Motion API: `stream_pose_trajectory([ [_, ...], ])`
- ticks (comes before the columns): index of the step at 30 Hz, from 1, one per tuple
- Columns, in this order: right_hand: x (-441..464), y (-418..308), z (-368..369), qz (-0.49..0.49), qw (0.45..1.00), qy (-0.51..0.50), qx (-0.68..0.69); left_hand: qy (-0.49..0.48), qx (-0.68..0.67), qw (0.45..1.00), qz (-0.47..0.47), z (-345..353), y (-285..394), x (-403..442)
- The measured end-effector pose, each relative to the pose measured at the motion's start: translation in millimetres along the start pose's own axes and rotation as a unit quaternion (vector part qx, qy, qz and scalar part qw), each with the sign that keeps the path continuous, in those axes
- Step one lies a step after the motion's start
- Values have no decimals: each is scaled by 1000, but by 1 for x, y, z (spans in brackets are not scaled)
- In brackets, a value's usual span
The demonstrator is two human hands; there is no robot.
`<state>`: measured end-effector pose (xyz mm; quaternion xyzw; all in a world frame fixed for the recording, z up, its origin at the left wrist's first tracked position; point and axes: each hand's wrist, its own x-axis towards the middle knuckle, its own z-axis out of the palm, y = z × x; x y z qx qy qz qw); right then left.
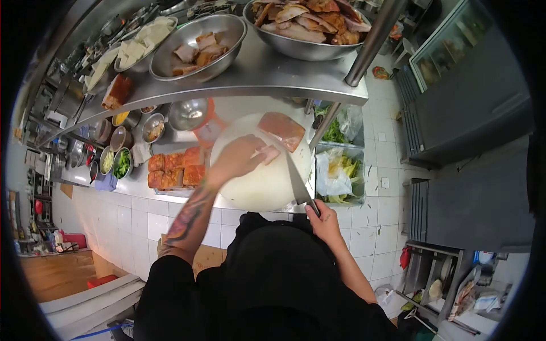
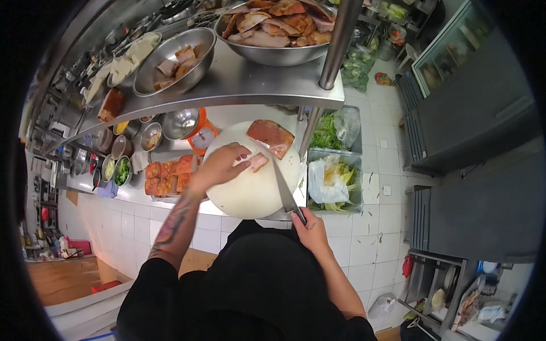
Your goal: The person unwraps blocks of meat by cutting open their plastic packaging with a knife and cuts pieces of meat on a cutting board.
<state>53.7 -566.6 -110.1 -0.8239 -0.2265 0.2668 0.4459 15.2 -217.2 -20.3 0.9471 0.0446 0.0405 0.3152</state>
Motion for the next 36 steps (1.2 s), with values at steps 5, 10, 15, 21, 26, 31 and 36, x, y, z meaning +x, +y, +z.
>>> stream_pose_trajectory([
  [5, 0, -10, 4, 80, 979, 25, 183, 204, 70, 976, 2, 108, -38, -5],
  [10, 22, -20, 3, 4, 1000, 8, 17, 60, -240, 948, -202, 81, -30, -22],
  [15, 37, -57, 16, -62, 996, -4, -68, 195, -137, 970, -45, 87, -53, -73],
  [21, 53, -55, 21, -71, 959, -44, -270, 250, -12, 968, -24, 103, -39, -98],
  [26, 64, -65, 13, -76, 956, -69, -274, 240, 77, 961, -112, 99, -22, -94],
  [31, 59, -68, 17, -73, 965, -56, -246, 265, -48, 963, -11, 122, -47, -91],
  [36, 35, -72, 16, -109, 965, -53, -234, 208, -38, 977, 20, 103, -37, -112],
])
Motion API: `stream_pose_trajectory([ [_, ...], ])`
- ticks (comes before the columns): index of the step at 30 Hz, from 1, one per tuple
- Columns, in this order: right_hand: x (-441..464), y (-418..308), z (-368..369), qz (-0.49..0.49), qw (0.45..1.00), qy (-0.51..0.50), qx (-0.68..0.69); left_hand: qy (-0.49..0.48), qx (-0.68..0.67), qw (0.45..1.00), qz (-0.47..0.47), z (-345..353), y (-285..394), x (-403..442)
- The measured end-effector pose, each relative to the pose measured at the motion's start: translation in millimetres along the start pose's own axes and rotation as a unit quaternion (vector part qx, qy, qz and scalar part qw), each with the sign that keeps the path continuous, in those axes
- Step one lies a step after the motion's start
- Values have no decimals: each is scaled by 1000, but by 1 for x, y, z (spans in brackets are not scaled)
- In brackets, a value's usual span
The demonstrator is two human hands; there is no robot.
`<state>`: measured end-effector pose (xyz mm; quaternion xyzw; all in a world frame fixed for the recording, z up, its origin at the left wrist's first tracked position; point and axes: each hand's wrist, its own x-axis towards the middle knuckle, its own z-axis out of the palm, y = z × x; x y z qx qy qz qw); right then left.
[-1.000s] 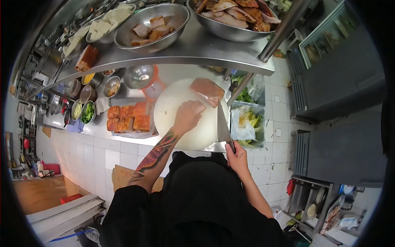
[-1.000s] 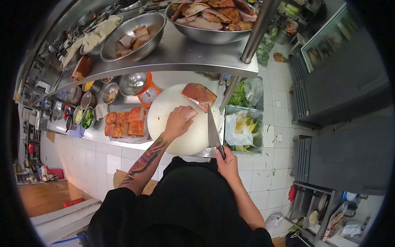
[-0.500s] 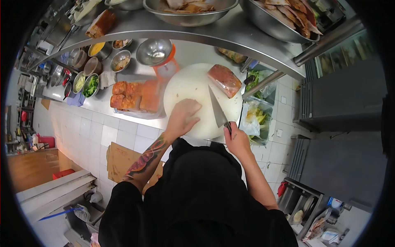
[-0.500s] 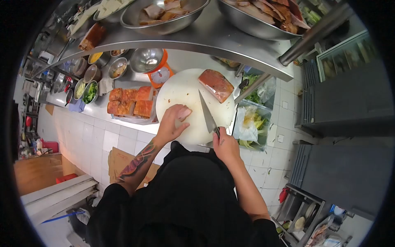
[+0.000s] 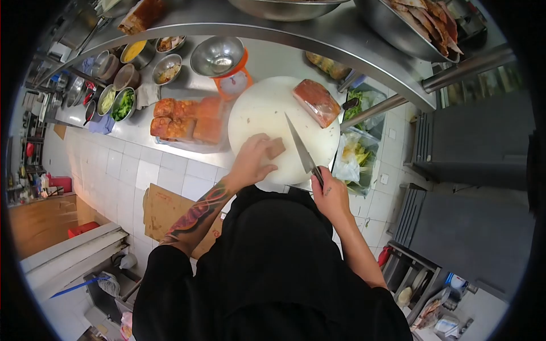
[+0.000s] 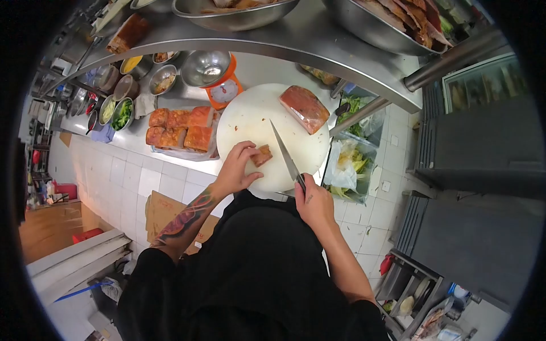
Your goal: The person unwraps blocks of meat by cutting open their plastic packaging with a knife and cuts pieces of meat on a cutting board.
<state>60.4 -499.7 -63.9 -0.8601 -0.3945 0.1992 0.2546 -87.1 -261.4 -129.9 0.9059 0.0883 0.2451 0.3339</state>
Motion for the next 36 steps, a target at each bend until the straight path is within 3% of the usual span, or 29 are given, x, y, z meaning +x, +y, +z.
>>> stream_pose_trajectory([
  [18, -49, -35, -22, -27, 988, -71, -137, 78, 23, 996, -47, 27, -11, -11],
  [20, -51, -37, -19, -42, 989, -46, -137, 83, 24, 995, -42, 25, -10, -10],
  [36, -8, -71, -47, 5, 970, -168, -177, 94, 27, 993, -63, 32, -13, -10],
])
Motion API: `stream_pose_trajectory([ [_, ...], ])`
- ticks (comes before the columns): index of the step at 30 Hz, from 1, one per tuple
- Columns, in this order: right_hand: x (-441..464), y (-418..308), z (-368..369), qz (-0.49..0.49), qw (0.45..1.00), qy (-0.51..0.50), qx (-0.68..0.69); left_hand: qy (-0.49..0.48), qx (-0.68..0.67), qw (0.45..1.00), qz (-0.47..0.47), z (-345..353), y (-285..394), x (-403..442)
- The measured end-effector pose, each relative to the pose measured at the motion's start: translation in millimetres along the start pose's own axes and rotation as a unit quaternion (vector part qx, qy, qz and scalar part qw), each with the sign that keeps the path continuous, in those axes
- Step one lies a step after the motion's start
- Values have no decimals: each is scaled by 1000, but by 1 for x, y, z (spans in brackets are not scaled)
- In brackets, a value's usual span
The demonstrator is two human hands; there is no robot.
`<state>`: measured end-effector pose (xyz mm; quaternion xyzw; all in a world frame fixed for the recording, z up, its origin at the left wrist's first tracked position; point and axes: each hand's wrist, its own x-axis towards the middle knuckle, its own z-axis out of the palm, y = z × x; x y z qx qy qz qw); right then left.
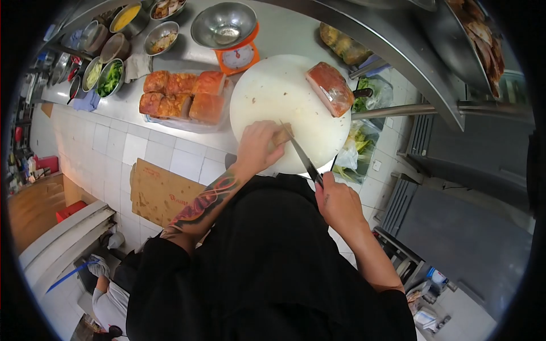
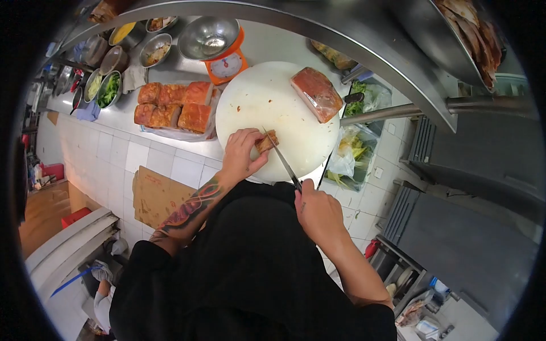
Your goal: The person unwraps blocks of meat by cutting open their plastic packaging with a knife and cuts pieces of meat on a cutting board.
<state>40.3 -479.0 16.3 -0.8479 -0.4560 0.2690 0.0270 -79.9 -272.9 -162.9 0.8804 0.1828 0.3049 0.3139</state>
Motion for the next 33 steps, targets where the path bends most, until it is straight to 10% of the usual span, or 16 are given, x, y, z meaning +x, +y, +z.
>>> stream_pose_trajectory([
  [13, 91, -9, 28, -1, 999, 17, 32, -4, -4, 1000, -5, -2, 1, -3],
  [33, -20, 4, 18, -1, 1000, 5, -7, 3, 26, 1000, 11, -9, -3, -17],
])
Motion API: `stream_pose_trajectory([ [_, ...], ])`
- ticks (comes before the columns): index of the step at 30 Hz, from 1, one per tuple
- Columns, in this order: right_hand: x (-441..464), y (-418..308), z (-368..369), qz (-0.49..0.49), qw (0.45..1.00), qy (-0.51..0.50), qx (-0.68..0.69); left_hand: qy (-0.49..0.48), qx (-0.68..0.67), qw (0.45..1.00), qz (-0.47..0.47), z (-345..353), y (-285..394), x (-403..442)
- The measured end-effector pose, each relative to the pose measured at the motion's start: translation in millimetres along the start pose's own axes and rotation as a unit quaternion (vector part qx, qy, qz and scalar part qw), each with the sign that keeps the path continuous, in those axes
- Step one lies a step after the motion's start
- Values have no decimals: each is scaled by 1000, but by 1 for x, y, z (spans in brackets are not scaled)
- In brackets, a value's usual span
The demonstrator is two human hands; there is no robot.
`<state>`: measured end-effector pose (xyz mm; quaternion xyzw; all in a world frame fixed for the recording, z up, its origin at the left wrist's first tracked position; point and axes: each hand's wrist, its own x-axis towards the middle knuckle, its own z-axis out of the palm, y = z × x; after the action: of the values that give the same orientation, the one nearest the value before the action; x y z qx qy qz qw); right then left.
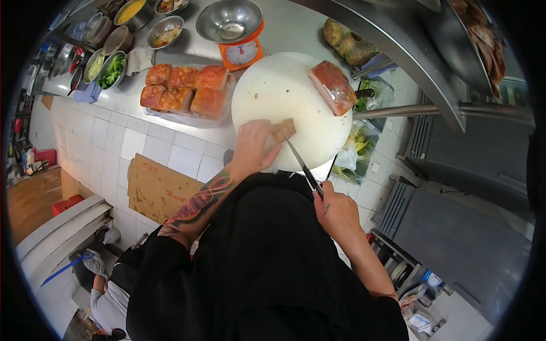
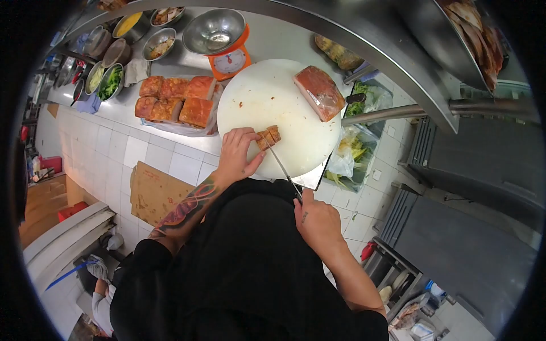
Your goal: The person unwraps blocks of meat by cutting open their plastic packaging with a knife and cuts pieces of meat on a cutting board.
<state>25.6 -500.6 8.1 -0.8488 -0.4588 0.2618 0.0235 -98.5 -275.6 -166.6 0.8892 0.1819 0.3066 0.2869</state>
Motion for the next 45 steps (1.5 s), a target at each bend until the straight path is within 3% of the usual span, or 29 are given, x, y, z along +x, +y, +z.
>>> stream_pose_trajectory([
  [19, 52, -14, -6, 10, 998, -68, -7, 21, -7, 999, -32, 4, 0, 3],
  [22, 90, -15, 18, 1, 1000, -22, 2, 11, -13, 999, -36, 6, 2, 0],
  [25, 104, -13, 11, -9, 1000, -15, 24, 6, -8, 999, -30, 3, 0, 1],
  [27, 90, 4, -8, 1, 984, -6, 176, 11, -1, 1000, -22, -5, 1, 3],
  [29, 72, 29, -10, 6, 973, 19, 230, -44, -26, 998, -37, -21, 8, 14],
  [30, 64, 41, -11, 64, 950, -20, 304, -45, -23, 998, -29, -29, 13, 27],
  [31, 55, 52, -10, 119, 917, -58, 376, -111, -29, 993, 2, -38, 18, 42],
  [32, 48, 64, -2, 116, 916, -52, 380, -176, -33, 983, 31, -42, 20, 54],
  [33, 43, 77, 14, 129, 903, -43, 407, -175, -26, 983, 38, -34, 12, 61],
  [35, 34, 90, 36, 135, 890, -30, 435, -361, 17, 925, 121, -11, -11, 76],
  [36, 31, 94, 43, 138, 881, -26, 451, -395, 19, 911, 119, -13, -7, 92],
  [37, 28, 94, 47, 137, 873, -24, 468, -391, 30, 912, 121, -12, -10, 99],
  [39, 25, 90, 51, 129, 870, -15, 476, -334, -157, 922, 116, -11, -29, 104],
  [40, 25, 89, 54, 128, 864, -13, 488, -331, -201, 920, 62, -17, -30, 104],
  [41, 25, 89, 58, 128, 857, -11, 499, -325, -187, 925, 66, -21, -29, 98],
  [42, 27, 89, 64, 126, 859, -6, 497, -290, -406, 857, -130, -25, -24, 86],
  [43, 27, 89, 68, 127, 860, -1, 494, -228, -591, 708, -311, -25, -19, 72],
  [45, 25, 86, 70, 127, 859, 4, 496, -174, -729, 559, -356, -15, -25, 41],
])
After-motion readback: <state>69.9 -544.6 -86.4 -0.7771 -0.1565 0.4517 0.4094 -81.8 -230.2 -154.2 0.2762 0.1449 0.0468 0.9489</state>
